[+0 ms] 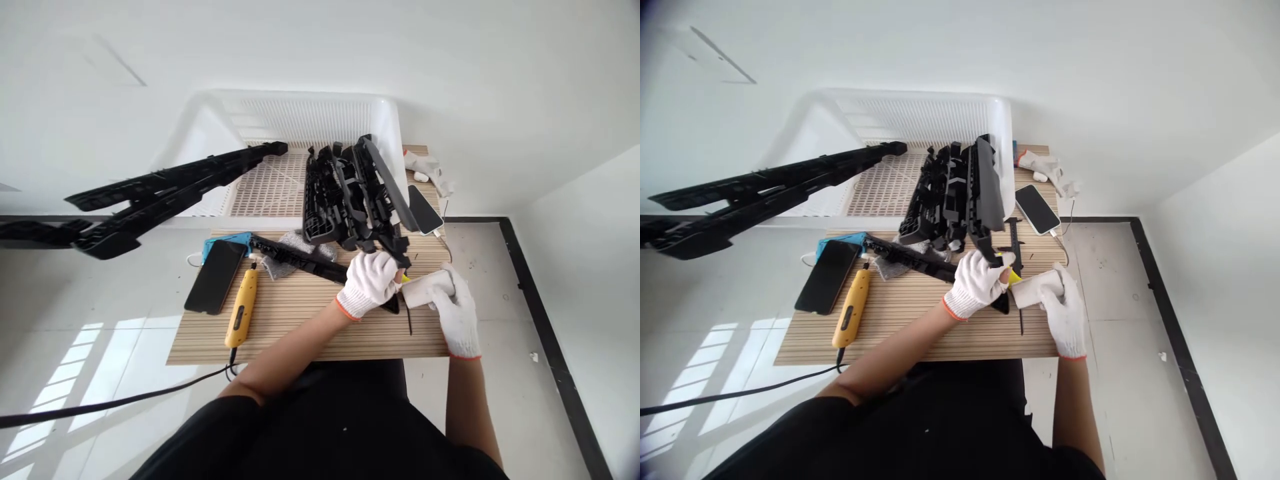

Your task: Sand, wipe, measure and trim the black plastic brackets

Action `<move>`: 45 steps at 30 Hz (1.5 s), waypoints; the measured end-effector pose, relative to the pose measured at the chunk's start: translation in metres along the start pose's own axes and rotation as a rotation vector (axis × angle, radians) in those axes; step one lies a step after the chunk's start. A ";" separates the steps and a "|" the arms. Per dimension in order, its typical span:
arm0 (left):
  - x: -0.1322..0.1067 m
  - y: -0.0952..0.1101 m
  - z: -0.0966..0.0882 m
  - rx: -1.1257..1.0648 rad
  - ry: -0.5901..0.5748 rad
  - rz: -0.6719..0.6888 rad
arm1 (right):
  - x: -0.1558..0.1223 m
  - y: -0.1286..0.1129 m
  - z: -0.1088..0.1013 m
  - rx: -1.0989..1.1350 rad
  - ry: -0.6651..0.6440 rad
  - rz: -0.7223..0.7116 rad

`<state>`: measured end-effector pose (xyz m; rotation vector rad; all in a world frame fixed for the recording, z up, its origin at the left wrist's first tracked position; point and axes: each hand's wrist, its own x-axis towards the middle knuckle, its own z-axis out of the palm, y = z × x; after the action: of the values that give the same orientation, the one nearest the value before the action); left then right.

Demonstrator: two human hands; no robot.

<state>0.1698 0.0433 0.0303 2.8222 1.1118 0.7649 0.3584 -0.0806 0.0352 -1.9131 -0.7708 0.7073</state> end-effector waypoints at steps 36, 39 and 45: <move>0.005 -0.004 0.002 -0.229 -0.341 -0.195 | -0.015 0.017 0.037 0.163 0.191 -0.050; 0.006 -0.004 0.000 -0.229 -0.380 -0.175 | -0.017 0.015 0.039 0.121 0.119 -0.063; 0.005 -0.005 0.002 -0.248 -0.383 -0.156 | -0.025 0.005 0.047 0.102 0.309 -0.106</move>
<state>0.1707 0.0501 0.0297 2.4944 1.0695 0.3050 0.3086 -0.0759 0.0150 -1.8189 -0.6232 0.3668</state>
